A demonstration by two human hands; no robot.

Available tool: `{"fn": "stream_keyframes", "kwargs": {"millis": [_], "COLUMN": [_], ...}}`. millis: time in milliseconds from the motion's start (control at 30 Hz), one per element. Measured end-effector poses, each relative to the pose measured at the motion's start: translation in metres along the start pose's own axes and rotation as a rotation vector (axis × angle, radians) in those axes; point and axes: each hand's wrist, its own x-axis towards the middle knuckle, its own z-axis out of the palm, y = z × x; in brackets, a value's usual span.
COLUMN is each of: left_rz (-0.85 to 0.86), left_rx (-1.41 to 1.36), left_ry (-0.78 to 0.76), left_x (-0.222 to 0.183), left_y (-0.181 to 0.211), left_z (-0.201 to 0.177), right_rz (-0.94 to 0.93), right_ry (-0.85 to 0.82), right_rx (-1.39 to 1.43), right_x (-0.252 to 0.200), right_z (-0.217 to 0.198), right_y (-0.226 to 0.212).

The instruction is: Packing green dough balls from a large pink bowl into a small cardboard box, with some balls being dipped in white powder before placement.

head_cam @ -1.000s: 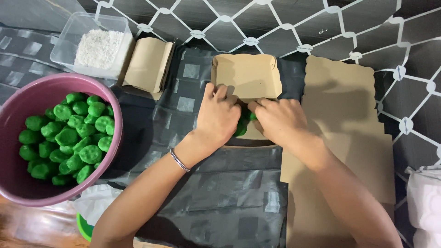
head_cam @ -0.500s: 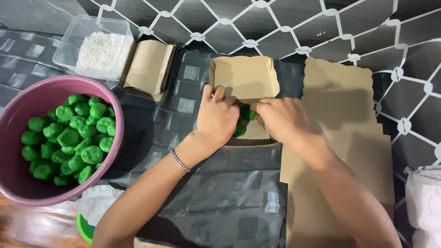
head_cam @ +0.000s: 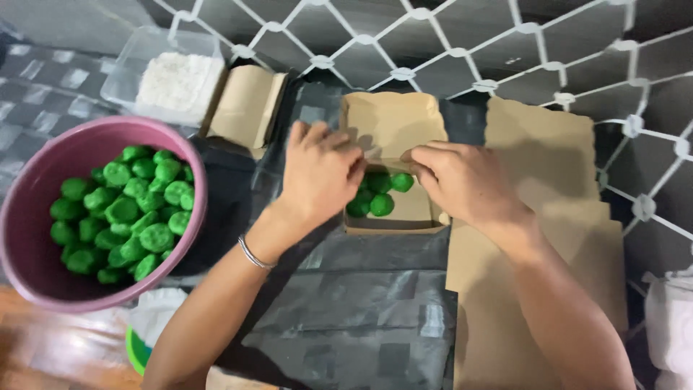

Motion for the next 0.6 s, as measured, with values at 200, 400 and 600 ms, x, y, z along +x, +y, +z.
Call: {"fn": "stream_keyframes", "kwargs": {"millis": [200,400,600], "left_rz": [-0.109,-0.349,-0.770], "left_rx": [0.148,0.423,0.532], "left_ry": [-0.040,-0.220,-0.618], "left_x": [-0.007,-0.054,-0.100], "left_y": [-0.039,-0.110,-0.198], "left_z": [-0.066,-0.121,-0.117], "right_rz": [-0.187,-0.403,-0.435], "right_ry": [0.079,-0.001,-0.106], "right_rx": [0.230,0.469,0.444], "right_x": [0.031,0.083,0.160], "right_z": [0.009,0.020,0.081], "right_y": [-0.055,-0.142,-0.210]}}
